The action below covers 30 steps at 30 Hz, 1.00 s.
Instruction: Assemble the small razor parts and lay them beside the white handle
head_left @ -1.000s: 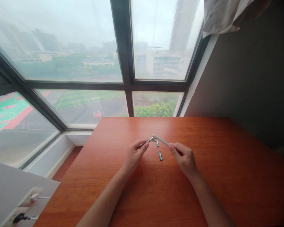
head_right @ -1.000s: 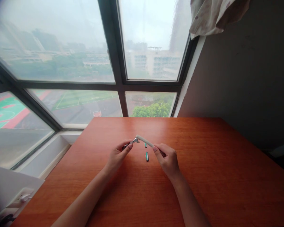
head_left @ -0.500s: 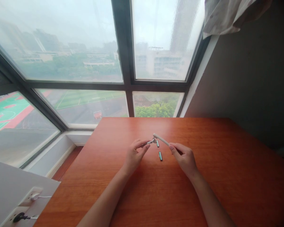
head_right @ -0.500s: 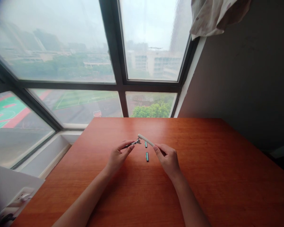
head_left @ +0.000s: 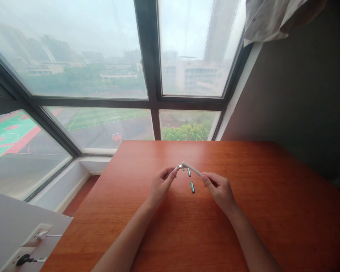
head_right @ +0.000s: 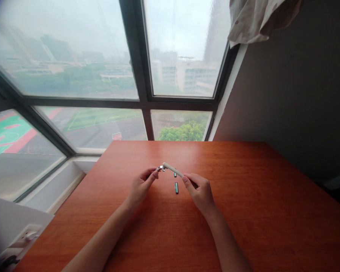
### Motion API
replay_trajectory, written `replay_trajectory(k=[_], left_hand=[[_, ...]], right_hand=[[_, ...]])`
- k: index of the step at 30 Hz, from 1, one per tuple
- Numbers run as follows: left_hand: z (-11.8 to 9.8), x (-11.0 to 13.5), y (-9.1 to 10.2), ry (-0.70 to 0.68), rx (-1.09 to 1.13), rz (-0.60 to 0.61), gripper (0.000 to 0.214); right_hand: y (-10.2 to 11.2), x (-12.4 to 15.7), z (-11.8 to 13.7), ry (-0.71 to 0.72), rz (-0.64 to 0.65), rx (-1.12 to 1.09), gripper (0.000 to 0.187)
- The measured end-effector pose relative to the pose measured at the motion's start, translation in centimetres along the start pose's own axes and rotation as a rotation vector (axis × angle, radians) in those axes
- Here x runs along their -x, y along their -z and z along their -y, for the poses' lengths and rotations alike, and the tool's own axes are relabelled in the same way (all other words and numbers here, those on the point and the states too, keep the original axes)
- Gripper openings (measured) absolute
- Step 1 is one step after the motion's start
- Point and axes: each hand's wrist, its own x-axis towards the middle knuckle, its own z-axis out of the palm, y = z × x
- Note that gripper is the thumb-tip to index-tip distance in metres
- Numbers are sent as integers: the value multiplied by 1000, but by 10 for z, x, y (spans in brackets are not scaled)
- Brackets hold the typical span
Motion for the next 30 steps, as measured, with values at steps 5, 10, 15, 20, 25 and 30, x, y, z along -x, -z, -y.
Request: replay_trajectory(k=[5,10,15,20,25,30], left_hand=[[3,-1,1,-8,-32,14,32],[4,-2,2,-18,-38,-9,32],[2,-1,1,-5,-13,-7,31],[2,-1,1,3,30,-1,30],[3,0,-1,42,116,31,33],[1,1,-5,74,185,17,36]], right_hand=[[0,0,0,-9,-41,-10,29],[0,1,2,23,36,-33,28],[0,1,1,19,-45,4,28],[-2,2,3,49,28,-39,27],[-3,1,3,48,-20,2,27],[-5,3,4,65,11,-42,26]])
